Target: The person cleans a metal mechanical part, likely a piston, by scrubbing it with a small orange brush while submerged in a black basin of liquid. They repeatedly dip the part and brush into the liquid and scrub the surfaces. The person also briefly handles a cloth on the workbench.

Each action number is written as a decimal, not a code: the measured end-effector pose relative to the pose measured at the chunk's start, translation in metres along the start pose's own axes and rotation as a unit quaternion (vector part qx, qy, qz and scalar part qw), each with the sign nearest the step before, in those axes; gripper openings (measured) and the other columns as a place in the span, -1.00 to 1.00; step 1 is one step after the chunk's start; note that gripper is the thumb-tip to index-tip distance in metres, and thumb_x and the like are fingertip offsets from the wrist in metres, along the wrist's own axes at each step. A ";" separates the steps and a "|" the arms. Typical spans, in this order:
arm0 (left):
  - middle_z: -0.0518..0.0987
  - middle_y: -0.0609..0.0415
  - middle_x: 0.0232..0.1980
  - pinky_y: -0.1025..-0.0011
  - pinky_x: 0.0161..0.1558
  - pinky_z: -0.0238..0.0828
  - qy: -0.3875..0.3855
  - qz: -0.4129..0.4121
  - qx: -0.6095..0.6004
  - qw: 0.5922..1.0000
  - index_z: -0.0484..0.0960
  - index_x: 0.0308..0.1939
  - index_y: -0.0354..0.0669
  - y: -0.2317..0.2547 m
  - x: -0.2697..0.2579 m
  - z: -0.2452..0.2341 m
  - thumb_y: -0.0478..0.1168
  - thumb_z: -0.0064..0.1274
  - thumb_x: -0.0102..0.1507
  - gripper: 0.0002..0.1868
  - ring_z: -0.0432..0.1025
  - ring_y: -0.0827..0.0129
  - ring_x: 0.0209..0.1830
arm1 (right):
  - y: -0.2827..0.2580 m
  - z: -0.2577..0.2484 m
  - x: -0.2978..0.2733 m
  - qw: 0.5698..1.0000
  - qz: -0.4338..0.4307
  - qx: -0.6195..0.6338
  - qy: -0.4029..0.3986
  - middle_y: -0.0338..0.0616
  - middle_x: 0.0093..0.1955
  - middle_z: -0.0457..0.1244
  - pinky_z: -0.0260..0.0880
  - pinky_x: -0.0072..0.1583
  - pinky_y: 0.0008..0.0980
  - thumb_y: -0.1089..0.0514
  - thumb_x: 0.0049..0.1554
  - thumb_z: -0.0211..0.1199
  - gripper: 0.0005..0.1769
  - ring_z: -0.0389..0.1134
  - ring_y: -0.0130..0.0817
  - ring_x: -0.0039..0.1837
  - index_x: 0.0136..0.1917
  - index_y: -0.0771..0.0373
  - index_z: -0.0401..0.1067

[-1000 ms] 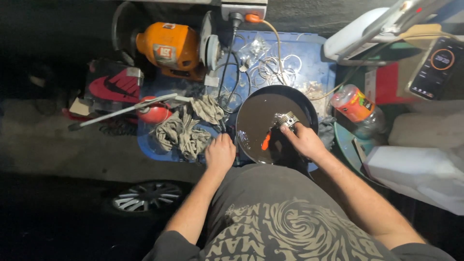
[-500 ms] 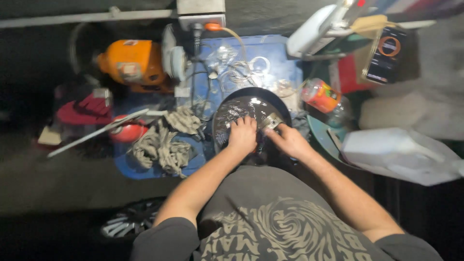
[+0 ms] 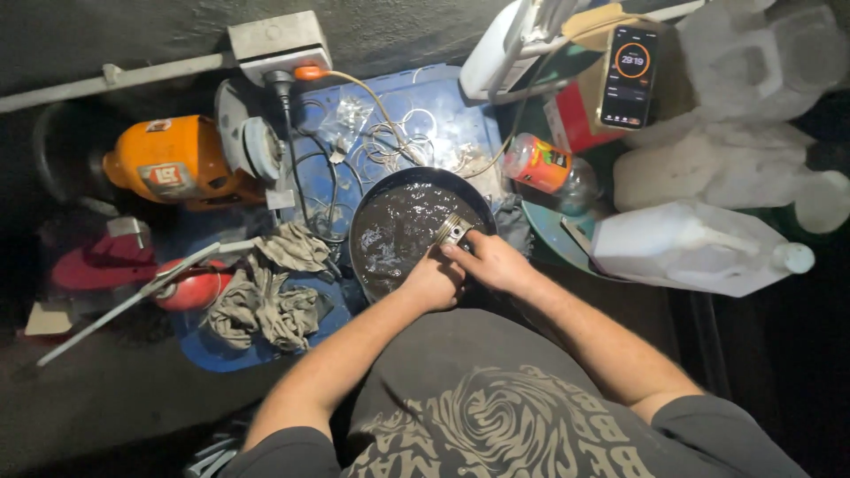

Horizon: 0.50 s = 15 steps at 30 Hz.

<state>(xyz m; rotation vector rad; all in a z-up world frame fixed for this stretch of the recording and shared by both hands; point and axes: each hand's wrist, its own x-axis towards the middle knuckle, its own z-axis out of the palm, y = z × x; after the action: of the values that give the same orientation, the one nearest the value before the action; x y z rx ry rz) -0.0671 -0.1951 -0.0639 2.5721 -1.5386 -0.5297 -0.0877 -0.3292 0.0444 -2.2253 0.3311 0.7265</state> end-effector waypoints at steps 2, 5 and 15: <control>0.63 0.03 -0.02 0.16 0.10 0.30 0.016 -0.007 -0.046 0.999 0.69 -0.11 -0.09 -0.002 -0.001 0.008 0.10 0.13 0.16 -0.60 0.40 0.02 0.16 | 0.005 -0.001 0.002 1.000 0.014 0.001 0.005 0.45 -0.15 0.36 0.40 0.08 0.16 -0.42 0.23 0.05 -0.32 0.41 0.32 0.12 -0.02 0.30 0.38; 0.71 0.04 -0.16 0.20 0.02 0.40 0.031 -0.023 -0.091 0.995 0.76 -0.25 -0.07 -0.009 -0.005 0.021 0.08 0.13 0.15 -0.66 0.55 0.08 0.03 | 0.003 -0.007 0.001 1.000 0.021 -0.007 0.007 0.47 -0.16 0.36 0.39 0.10 0.18 -0.42 0.24 0.05 -0.32 0.40 0.33 0.13 -0.04 0.31 0.38; 0.69 -0.16 -0.30 -0.05 -0.11 0.53 0.006 -0.319 -0.202 0.926 0.54 0.07 0.03 -0.052 -0.103 -0.050 0.13 -0.30 0.40 -0.58 0.63 -0.18 -0.15 | -0.015 -0.006 0.006 0.997 0.017 -0.074 -0.028 0.40 -0.10 0.40 0.43 0.11 0.12 -0.46 0.19 0.08 -0.23 0.45 0.25 0.12 0.12 0.33 0.42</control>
<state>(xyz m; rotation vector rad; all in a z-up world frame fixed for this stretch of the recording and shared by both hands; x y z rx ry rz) -0.0508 -0.0853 -0.0059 2.6619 -0.4651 -0.7790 -0.0741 -0.3235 0.0530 -2.3378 0.2961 0.8534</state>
